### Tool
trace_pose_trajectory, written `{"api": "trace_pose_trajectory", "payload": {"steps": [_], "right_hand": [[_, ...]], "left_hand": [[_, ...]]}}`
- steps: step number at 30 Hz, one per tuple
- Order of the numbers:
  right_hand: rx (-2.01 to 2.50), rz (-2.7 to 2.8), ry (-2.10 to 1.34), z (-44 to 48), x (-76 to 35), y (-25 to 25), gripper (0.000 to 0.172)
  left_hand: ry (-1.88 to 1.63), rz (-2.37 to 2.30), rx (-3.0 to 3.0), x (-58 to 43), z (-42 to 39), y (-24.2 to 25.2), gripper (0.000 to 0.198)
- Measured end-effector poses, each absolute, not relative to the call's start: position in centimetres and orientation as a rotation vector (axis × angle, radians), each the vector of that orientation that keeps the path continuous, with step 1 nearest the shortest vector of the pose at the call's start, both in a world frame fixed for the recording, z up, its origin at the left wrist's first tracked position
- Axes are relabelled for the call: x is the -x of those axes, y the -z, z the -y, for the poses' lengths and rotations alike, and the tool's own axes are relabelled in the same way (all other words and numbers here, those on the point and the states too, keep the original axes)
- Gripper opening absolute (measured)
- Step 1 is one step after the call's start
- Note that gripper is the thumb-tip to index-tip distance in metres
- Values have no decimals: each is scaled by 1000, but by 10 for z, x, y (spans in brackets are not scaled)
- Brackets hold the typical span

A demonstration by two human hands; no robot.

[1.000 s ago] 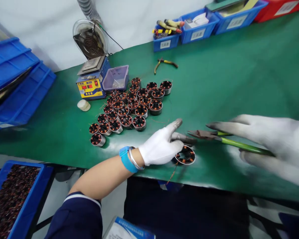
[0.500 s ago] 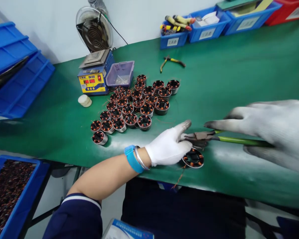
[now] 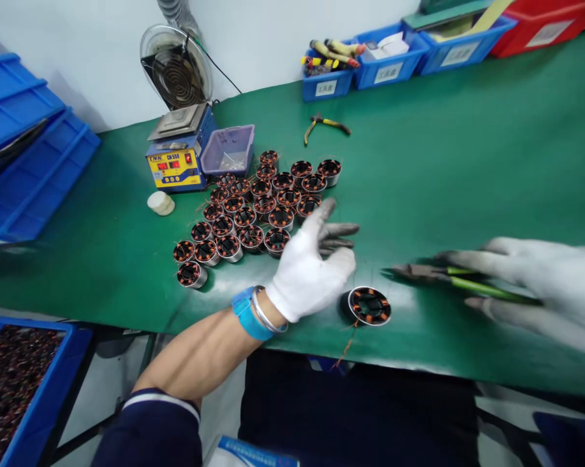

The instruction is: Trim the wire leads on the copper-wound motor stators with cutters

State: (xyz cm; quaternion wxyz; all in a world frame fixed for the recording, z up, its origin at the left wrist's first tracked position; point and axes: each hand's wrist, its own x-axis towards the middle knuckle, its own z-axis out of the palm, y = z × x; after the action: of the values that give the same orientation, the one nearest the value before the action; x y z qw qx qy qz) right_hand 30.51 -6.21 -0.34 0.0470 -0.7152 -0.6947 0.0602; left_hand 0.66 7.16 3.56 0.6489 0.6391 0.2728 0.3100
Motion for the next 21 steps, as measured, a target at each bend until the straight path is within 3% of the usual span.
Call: {"api": "trace_pose_trajectory", "payload": {"steps": [6,8,10,13,17,21], "right_hand": [[1857,2203,257,69,-238,-15,64],[1559,2280,407,60,-199,-31,46],[1398,2364,338,49,-166,-41,31],[1510,2379,266,32,-149,-43,18],[1851,2169,300,33,-204,-49,24],[2365,1705,308,49,-302,-60,45]], "left_hand": [[-1108,-673,-1762,2,-87,-43,50],[-1193,-750,-1940,4,-91,-46,43],[-1246,-862,-2140,6,-95,-50,36],[-1218,-1009,-2421,9,-104,-58,16],[-1103,-1184,-2677,21,-111,-66,21],[-731,-1356,-2940,39,-111,-71,34]]}}
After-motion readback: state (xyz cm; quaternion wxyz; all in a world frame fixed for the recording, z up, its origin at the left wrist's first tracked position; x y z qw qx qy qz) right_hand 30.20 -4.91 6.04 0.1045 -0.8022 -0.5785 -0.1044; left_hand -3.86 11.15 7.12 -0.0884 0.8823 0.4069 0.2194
